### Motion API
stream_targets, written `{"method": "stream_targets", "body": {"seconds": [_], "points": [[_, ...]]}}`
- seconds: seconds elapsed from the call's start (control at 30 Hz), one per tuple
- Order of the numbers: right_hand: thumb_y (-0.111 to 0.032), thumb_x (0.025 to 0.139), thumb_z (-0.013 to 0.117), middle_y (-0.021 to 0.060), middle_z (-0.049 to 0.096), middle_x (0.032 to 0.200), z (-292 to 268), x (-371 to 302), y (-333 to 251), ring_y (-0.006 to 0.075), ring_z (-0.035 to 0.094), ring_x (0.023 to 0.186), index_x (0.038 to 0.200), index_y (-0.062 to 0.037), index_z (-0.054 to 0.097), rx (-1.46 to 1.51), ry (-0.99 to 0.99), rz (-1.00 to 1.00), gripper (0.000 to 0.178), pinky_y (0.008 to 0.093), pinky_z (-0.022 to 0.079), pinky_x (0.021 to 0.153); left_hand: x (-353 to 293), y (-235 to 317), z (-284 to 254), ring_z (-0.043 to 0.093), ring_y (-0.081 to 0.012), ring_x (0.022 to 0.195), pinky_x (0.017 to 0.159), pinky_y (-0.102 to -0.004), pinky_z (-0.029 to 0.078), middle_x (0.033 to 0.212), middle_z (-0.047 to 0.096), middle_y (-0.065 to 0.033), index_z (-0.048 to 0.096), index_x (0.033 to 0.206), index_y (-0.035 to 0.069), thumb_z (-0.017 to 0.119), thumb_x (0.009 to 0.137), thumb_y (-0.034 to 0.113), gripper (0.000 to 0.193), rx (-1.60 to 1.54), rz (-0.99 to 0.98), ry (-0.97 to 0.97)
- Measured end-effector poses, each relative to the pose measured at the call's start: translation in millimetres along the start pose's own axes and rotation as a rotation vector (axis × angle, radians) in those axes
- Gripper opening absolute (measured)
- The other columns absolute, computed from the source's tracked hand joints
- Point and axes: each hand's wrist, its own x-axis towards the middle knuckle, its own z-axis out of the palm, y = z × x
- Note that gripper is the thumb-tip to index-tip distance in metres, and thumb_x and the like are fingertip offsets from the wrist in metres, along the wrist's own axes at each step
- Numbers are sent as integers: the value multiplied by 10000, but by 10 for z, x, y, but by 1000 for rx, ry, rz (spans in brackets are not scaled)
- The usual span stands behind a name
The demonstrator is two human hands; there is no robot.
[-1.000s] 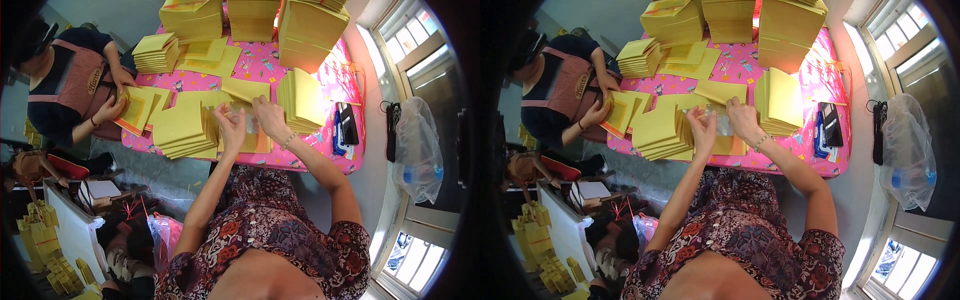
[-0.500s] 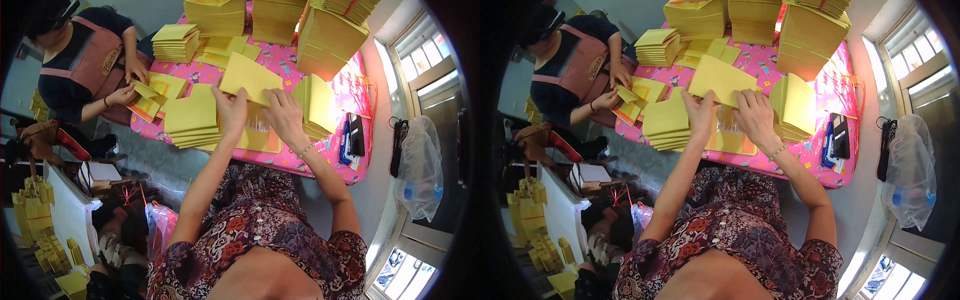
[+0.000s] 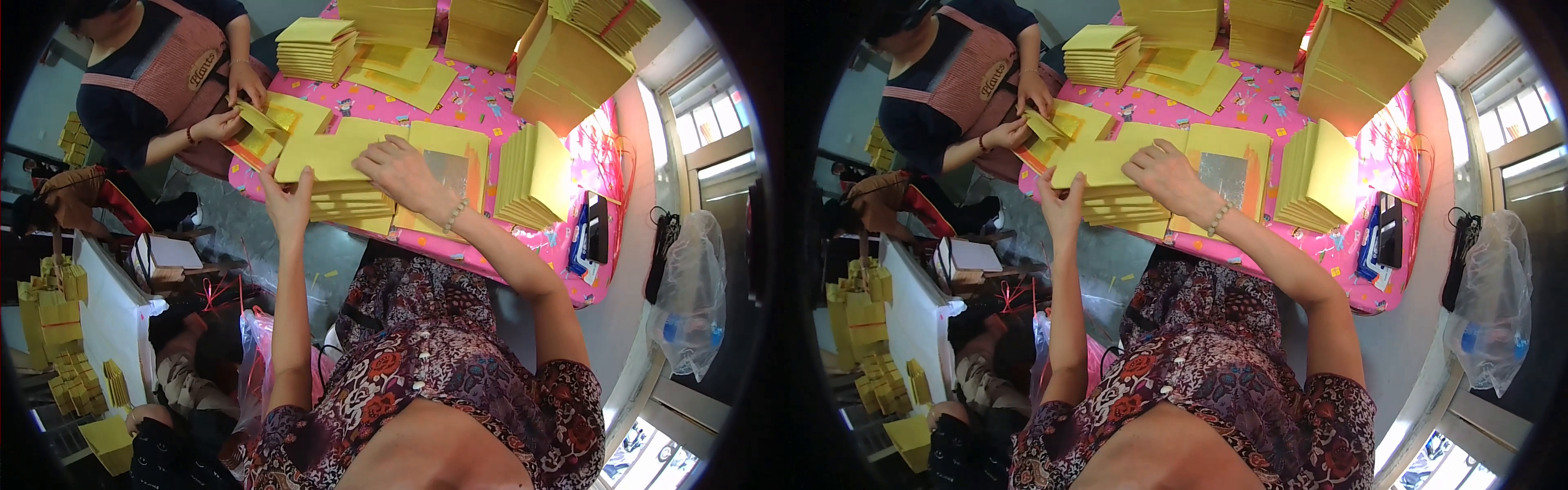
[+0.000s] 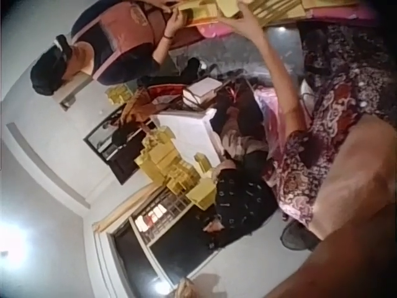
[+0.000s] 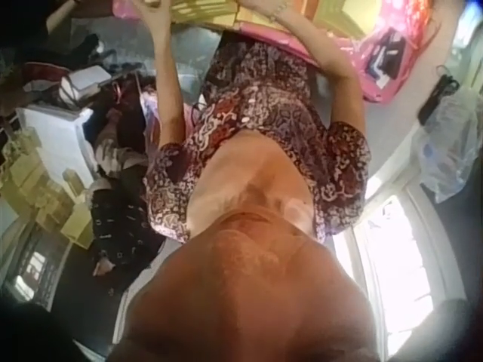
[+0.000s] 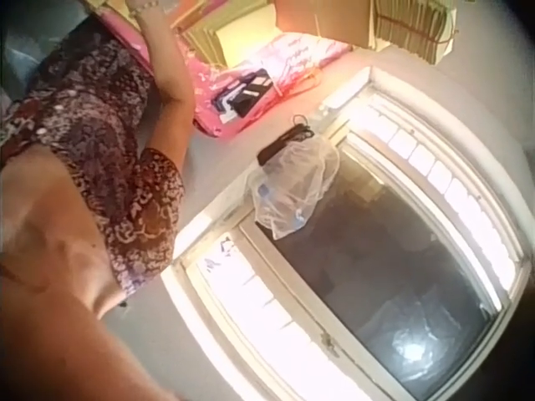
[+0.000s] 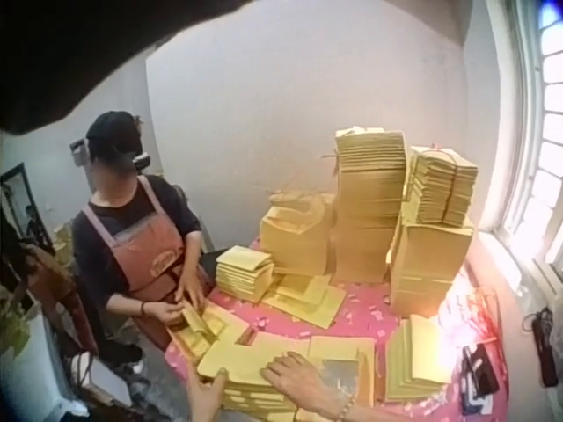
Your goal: Organizing, stacking, and bundling yellow joss paper at a workstation.
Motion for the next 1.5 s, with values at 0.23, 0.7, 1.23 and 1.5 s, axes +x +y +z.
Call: {"method": "stream_targets", "body": {"seconds": [0.23,0.7,1.23,1.5], "points": [[-194,766,721,75,608,959,159,-220,-17,267,603,960,1043,-96,589,213,-220,103,322,402,475,858,-221,-417,-4,590,-290,1054,838,-362,497,1206,564,-228,449,1244,-12,724,837,199,535,205,68,-26],[-353,880,624,88,573,1170,281,-567,-180,264,534,1126,1163,-87,589,214,-159,148,390,390,470,917,-449,-230,63,460,-356,1139,982,-445,361,1192,520,-176,566,1177,69,707,792,164,421,540,347,-1],[-243,856,673,145,580,1060,-452,-1045,63,332,604,977,1139,-56,587,328,-247,450,350,418,515,814,-227,61,35,542,-292,912,803,-413,386,954,605,-60,674,976,119,558,809,-22,248,650,498,-321],[-264,729,768,105,568,939,-547,-1506,-85,283,588,902,992,-48,589,136,-348,401,384,392,506,753,-178,202,58,532,-292,926,827,-421,391,962,590,-65,656,986,106,560,800,-33,252,607,548,-286]]}}
